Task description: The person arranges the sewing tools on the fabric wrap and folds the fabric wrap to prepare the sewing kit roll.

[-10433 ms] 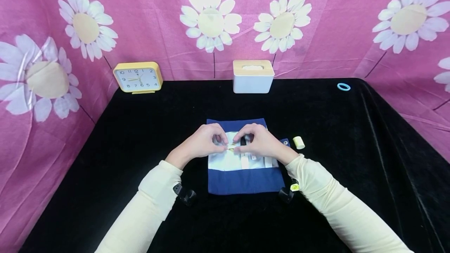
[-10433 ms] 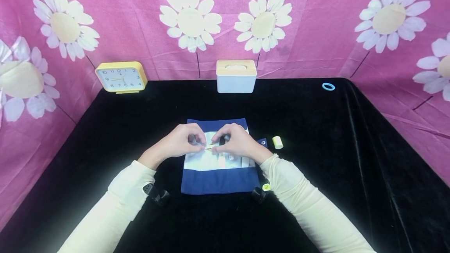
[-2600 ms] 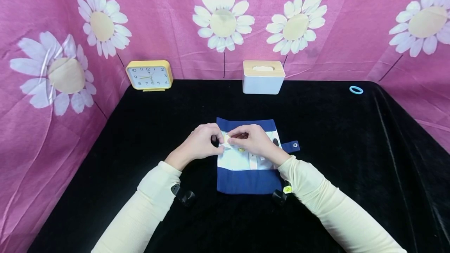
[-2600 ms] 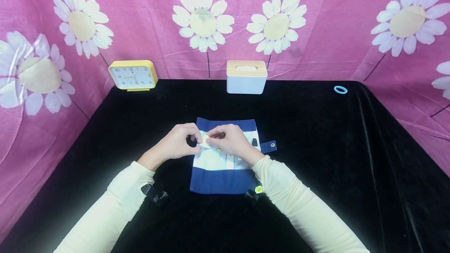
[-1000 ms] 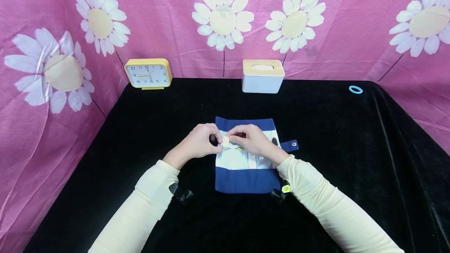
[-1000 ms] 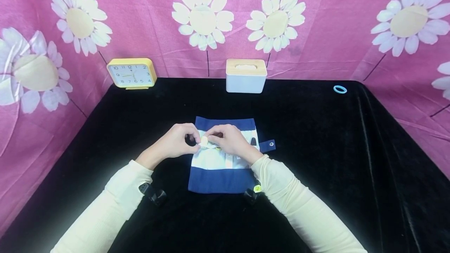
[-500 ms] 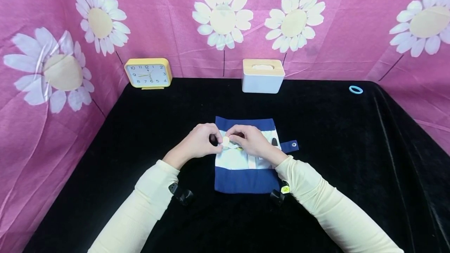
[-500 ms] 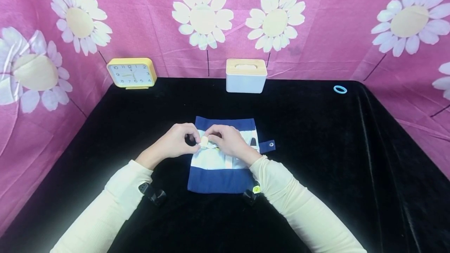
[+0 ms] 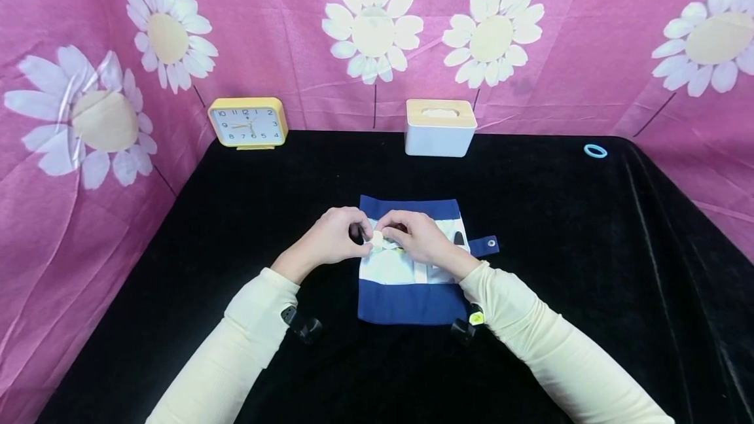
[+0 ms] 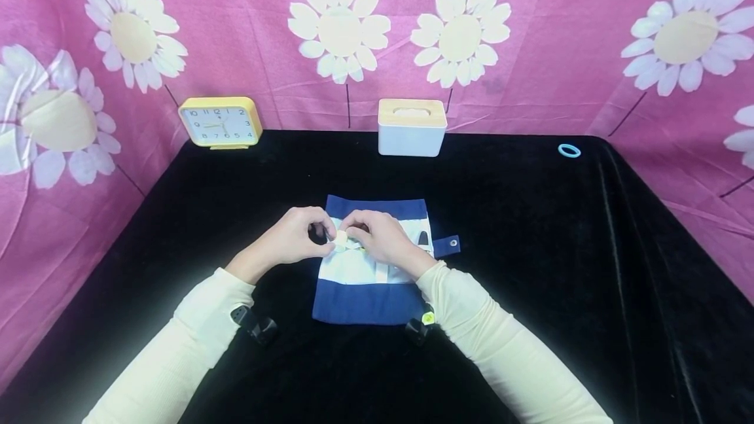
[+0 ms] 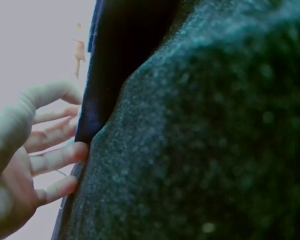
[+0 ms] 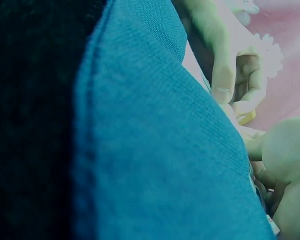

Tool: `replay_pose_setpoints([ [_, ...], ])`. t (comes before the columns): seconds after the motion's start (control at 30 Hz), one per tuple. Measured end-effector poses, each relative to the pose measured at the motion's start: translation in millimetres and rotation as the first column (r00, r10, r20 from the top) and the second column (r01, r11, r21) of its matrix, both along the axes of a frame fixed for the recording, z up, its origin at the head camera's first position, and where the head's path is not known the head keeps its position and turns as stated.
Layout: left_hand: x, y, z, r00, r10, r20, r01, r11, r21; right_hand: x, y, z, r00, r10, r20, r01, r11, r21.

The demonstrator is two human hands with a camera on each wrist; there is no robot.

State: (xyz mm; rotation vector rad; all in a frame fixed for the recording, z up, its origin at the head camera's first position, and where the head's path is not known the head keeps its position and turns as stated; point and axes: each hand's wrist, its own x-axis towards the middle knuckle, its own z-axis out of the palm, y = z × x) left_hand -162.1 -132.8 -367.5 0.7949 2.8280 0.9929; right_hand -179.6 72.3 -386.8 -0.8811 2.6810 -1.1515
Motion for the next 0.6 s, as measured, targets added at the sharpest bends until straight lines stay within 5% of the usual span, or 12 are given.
replay_pose_setpoints([
  [0.6,-0.6,-2.0,-0.3,0.998,0.035,0.052,-0.036,0.999,0.015,2.2,3.7,-0.2,0.996,0.027,0.089,-0.025,1.000,-0.018],
])
